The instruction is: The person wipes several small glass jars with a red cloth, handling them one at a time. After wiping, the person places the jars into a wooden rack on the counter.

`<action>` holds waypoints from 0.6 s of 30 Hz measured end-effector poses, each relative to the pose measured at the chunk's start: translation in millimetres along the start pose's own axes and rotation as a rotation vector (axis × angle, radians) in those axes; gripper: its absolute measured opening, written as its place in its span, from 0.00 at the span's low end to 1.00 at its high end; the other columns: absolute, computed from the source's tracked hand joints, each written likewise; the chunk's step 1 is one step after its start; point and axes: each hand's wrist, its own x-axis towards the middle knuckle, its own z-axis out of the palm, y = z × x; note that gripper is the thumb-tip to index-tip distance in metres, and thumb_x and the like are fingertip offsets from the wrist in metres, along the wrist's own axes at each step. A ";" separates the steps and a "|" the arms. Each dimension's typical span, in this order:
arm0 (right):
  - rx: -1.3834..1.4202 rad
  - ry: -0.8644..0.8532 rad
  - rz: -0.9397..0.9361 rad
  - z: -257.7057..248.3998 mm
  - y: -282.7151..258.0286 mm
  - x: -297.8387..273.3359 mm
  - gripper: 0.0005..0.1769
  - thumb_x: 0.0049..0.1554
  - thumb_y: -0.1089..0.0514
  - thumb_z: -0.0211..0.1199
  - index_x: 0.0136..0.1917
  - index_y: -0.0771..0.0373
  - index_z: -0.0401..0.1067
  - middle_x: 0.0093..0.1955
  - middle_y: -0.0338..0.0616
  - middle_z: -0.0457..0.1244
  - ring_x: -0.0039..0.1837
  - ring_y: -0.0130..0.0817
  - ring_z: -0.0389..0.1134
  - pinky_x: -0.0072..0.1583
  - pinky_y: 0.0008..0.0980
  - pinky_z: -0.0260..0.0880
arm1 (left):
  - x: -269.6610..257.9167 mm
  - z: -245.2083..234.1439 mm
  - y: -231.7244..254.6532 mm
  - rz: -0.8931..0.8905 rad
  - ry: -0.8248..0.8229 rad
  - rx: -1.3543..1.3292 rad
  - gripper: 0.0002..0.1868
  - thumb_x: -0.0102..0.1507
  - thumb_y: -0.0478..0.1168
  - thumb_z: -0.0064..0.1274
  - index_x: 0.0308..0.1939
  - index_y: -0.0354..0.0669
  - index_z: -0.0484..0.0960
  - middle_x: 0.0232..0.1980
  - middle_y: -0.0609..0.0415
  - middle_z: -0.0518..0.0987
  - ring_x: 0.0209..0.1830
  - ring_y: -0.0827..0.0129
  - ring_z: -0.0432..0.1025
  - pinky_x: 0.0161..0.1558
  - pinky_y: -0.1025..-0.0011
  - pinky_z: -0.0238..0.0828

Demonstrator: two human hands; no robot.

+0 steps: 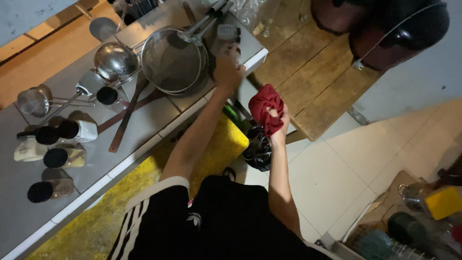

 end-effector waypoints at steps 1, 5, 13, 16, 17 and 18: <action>0.027 0.014 0.004 0.2 0.4 -1.6 0.30 0.56 0.55 0.64 0.69 0.68 0.65 0.64 0.46 0.66 0.64 0.36 0.66 0.68 0.34 0.64 | -5.1 0.9 -2.9 0.045 0.089 -0.010 0.39 0.57 0.39 0.61 0.73 0.47 0.65 0.69 0.41 0.67 0.67 0.46 0.67 0.65 0.58 0.68; 0.045 0.095 0.070 -6.2 6.7 -1.9 0.25 0.56 0.54 0.62 0.63 0.70 0.70 0.57 0.44 0.68 0.58 0.36 0.68 0.63 0.35 0.67 | -28.1 3.6 -9.4 0.001 0.263 -0.179 0.36 0.70 0.38 0.57 0.80 0.45 0.58 0.74 0.36 0.65 0.74 0.42 0.62 0.73 0.53 0.61; 0.206 0.028 0.069 10.3 -1.8 -16.3 0.20 0.58 0.56 0.59 0.60 0.69 0.72 0.52 0.42 0.67 0.53 0.33 0.68 0.58 0.33 0.68 | -70.4 -59.6 8.9 -0.564 0.067 -1.843 0.39 0.62 0.34 0.47 0.77 0.49 0.51 0.67 0.40 0.65 0.65 0.45 0.67 0.62 0.44 0.70; 0.196 0.006 0.004 29.4 -6.2 -21.9 0.20 0.58 0.59 0.58 0.61 0.70 0.72 0.52 0.41 0.66 0.53 0.33 0.66 0.57 0.33 0.66 | -98.4 -90.1 14.4 -0.500 0.061 -1.859 0.30 0.66 0.35 0.43 0.72 0.40 0.55 0.67 0.35 0.64 0.67 0.40 0.67 0.65 0.41 0.65; 0.199 -0.007 -0.041 38.2 -11.1 -24.0 0.21 0.56 0.59 0.58 0.62 0.67 0.70 0.54 0.40 0.66 0.55 0.31 0.67 0.60 0.31 0.67 | -105.5 -99.5 15.3 -0.447 0.043 -1.826 0.28 0.66 0.34 0.42 0.71 0.40 0.56 0.68 0.34 0.64 0.68 0.40 0.67 0.66 0.41 0.64; 0.203 -0.020 -0.086 47.1 -17.4 -27.6 0.23 0.54 0.60 0.57 0.63 0.65 0.69 0.55 0.39 0.67 0.57 0.30 0.68 0.62 0.29 0.67 | -112.7 -107.6 15.1 -0.396 0.025 -1.791 0.26 0.67 0.34 0.40 0.70 0.40 0.56 0.69 0.33 0.64 0.69 0.41 0.66 0.67 0.42 0.63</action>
